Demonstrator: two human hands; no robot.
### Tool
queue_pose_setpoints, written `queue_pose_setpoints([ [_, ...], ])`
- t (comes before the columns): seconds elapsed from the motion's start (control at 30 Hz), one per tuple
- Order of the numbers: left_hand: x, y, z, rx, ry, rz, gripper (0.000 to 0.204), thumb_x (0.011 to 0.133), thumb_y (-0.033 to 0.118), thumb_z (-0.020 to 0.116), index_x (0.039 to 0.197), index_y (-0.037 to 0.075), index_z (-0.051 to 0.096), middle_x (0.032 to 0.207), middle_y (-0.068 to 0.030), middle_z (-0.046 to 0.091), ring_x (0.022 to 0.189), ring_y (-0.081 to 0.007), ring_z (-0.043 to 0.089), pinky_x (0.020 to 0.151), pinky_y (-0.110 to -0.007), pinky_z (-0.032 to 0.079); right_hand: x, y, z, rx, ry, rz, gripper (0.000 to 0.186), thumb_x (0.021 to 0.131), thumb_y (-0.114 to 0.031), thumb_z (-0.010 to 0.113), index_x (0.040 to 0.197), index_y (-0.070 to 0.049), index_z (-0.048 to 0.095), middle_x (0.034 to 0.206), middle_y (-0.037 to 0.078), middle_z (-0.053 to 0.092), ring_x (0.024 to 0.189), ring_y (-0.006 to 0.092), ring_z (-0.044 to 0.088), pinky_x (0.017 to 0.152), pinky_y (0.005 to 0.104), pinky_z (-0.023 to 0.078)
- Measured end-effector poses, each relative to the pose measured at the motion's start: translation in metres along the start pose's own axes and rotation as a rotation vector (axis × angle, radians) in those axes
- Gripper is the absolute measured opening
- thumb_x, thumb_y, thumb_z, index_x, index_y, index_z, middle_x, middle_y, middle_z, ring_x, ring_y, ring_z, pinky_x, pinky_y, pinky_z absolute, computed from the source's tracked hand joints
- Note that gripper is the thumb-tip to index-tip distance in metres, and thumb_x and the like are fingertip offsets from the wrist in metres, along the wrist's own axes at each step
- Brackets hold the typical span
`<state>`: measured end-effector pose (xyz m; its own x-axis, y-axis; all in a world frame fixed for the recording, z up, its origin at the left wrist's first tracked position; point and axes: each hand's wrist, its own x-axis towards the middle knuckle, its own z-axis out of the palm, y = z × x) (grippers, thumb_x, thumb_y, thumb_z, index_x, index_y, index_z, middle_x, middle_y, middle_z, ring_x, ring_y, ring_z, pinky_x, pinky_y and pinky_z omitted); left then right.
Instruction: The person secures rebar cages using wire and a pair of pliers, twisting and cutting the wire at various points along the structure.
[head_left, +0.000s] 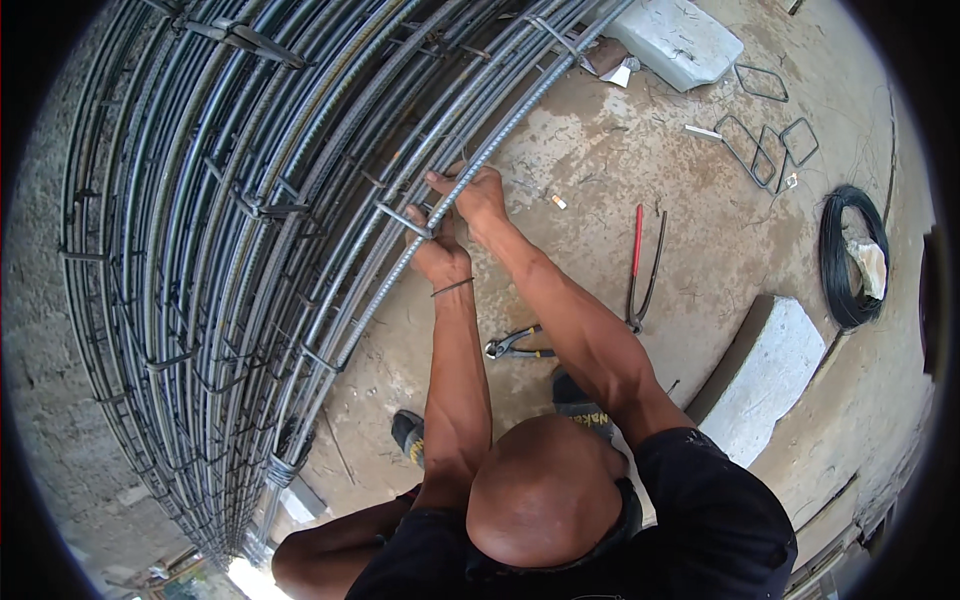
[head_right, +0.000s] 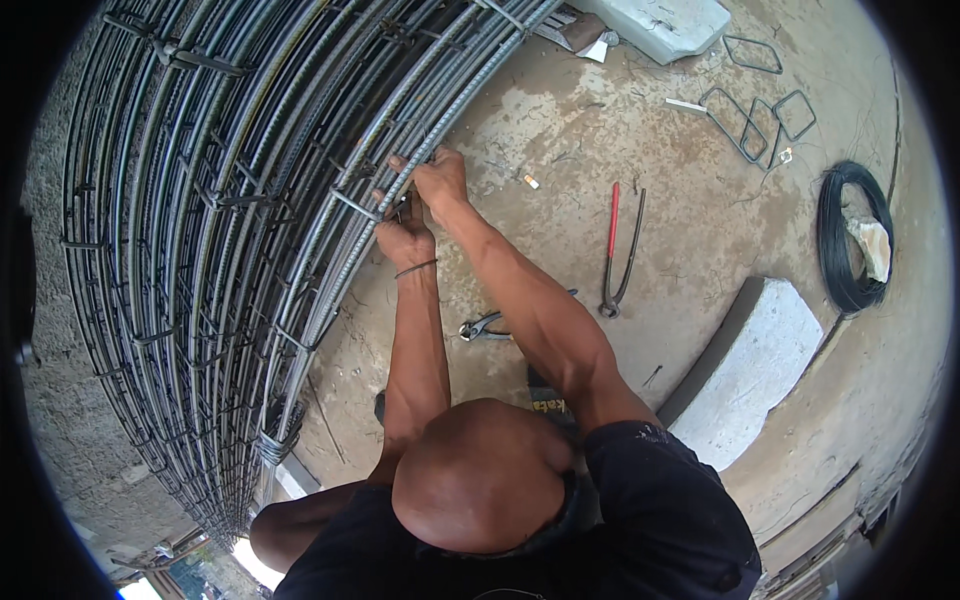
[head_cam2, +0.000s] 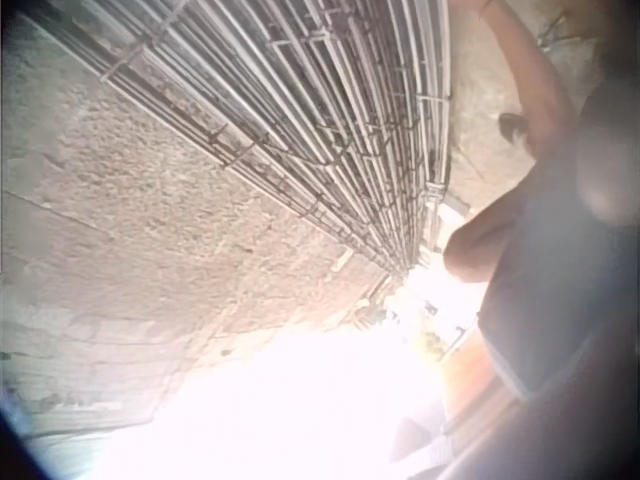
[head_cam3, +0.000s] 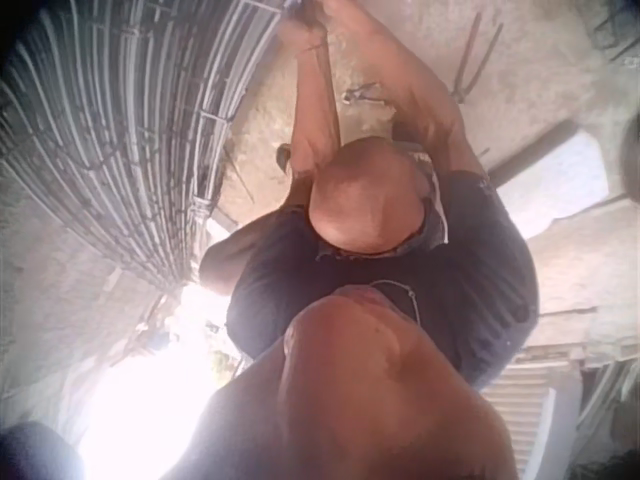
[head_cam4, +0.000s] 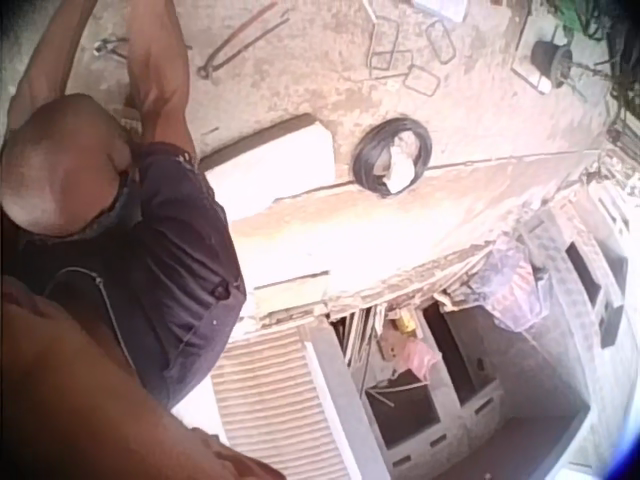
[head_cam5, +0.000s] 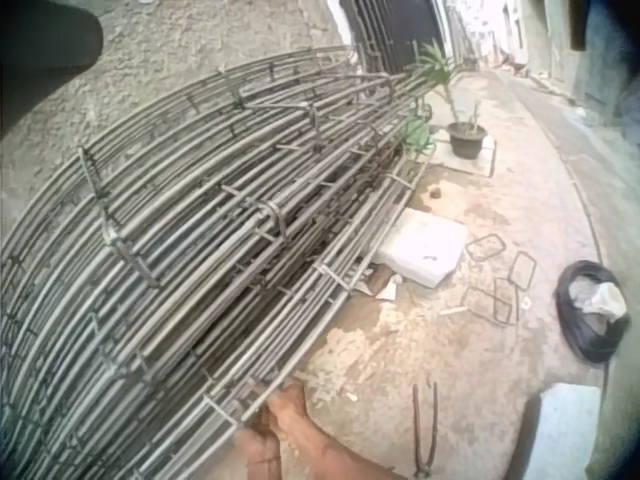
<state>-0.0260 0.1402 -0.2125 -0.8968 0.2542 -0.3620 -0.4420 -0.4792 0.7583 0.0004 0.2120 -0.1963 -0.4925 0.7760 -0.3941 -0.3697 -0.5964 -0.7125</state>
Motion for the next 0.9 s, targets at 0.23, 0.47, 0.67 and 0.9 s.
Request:
queue_pose_setpoints([
  [0.23,0.008,0.005,-0.003,0.009,0.178,-0.043,0.018,0.082,0.021,0.069,0.089,0.006,0.061,0.08,-0.0054,0.063,0.071,-0.0172,0.061,0.067,-0.036,0.057,-0.058,-0.054,-0.046,-1.113,-0.007,-0.43,0.028,0.091,-0.022,0.056,0.11,-0.002,0.053,0.091,0.02,0.06,0.081,0.0317,0.059,0.07,0.0393,0.046],
  [0.47,0.007,-0.002,0.001,0.0,0.273,-0.016,0.026,0.073,0.016,0.079,0.085,0.001,0.062,0.077,-0.0069,0.063,0.062,-0.0171,0.058,0.054,-0.033,0.05,-0.049,-0.089,-0.047,-1.591,-0.463,-0.466,0.023,0.091,-0.015,0.053,0.111,-0.006,0.059,0.093,0.021,0.063,0.082,0.0388,0.06,0.07,0.0413,0.049],
  [0.67,0.004,-0.002,-0.001,-0.036,0.252,-0.007,0.027,0.073,0.014,0.078,0.088,-0.004,0.064,0.085,-0.0089,0.063,0.07,-0.0186,0.059,0.063,-0.034,0.05,-0.008,-0.066,-0.055,-1.18,-0.554,-0.632,0.028,0.087,-0.005,0.054,0.115,-0.009,0.061,0.097,0.02,0.063,0.085,0.0384,0.062,0.071,0.0407,0.049],
  [0.9,0.006,-0.004,-0.007,-0.021,0.25,-0.05,0.018,0.075,0.01,0.074,0.083,-0.001,0.063,0.081,-0.0082,0.062,0.068,-0.0184,0.057,0.059,-0.034,0.05,0.004,-0.038,-0.052,-1.207,-0.591,-0.93,0.029,0.083,0.001,0.058,0.111,-0.005,0.064,0.074,0.013,0.058,0.059,0.0212,0.053,0.055,0.0318,0.043],
])
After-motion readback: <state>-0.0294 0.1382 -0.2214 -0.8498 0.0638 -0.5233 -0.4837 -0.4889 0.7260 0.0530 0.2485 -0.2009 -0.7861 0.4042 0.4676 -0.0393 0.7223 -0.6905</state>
